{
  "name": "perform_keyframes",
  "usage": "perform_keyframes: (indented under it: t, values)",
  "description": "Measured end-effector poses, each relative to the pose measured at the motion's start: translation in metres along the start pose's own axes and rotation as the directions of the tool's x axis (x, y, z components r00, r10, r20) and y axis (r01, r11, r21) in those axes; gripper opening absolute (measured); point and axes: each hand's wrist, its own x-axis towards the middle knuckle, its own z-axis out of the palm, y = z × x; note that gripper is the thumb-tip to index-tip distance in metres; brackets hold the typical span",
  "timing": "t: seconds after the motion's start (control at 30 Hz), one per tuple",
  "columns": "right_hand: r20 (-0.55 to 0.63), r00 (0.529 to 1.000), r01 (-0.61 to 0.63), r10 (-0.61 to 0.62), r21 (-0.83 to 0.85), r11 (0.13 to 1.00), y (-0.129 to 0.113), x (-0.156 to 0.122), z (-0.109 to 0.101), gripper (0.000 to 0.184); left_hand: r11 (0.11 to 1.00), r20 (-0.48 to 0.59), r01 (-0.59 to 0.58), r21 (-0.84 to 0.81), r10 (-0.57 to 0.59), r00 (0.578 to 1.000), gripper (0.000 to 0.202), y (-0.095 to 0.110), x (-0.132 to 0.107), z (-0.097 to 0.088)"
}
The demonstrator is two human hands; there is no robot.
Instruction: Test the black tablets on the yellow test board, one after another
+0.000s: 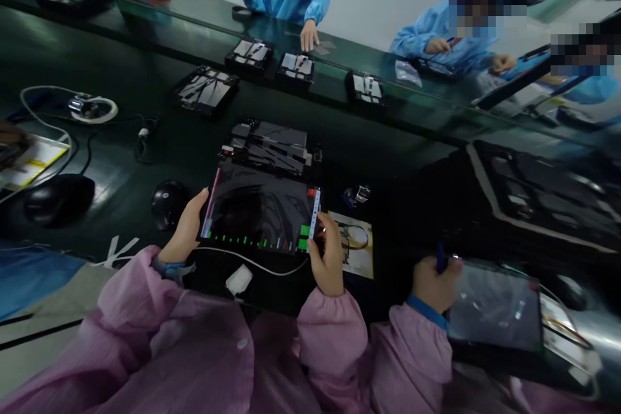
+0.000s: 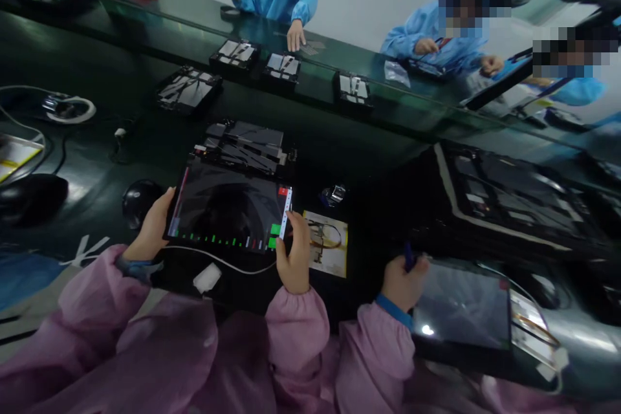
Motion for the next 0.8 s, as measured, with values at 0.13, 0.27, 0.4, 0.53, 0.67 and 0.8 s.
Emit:
perform_keyframes:
  t: [0.13,0.27,0.4,0.53,0.67,0.8]
  values:
    - [-0.031,0.999,0.008,-0.009,-0.037,0.999,-0.0001,0.0011,0.0026,0.044,1.000,0.045,0.020,-0.011,-0.020,0.999,0.052,0.0008,0.0010,0.0021]
    - [-0.075,0.997,-0.015,0.011,-0.063,0.998,-0.0021,0.0027,0.0043,0.042,0.999,-0.008,-0.001,0.044,0.001,1.000,0.048,0.0020,-0.0015,0.0035]
    - [-0.145,0.989,-0.027,0.011,-0.109,0.994,-0.0043,0.0035,0.0057,0.038,0.996,-0.005,-0.049,0.075,0.050,0.999,0.047,0.0025,-0.0027,0.0044]
    - [-0.181,0.983,-0.025,-0.008,-0.175,0.984,-0.0046,0.0025,0.0067,0.034,0.997,-0.004,-0.040,0.073,0.041,0.999,0.045,0.0027,-0.0028,0.0042]
    - [-0.216,0.976,-0.040,-0.005,-0.202,0.979,-0.0034,0.0011,0.0077,0.031,0.997,0.041,-0.028,0.067,0.025,0.999,0.045,0.0041,-0.0031,0.0043]
    - [-0.242,0.970,-0.034,-0.021,-0.222,0.975,-0.0019,0.0034,0.0099,0.030,0.996,0.056,-0.049,0.068,0.045,0.997,0.044,0.0053,-0.0039,0.0055]
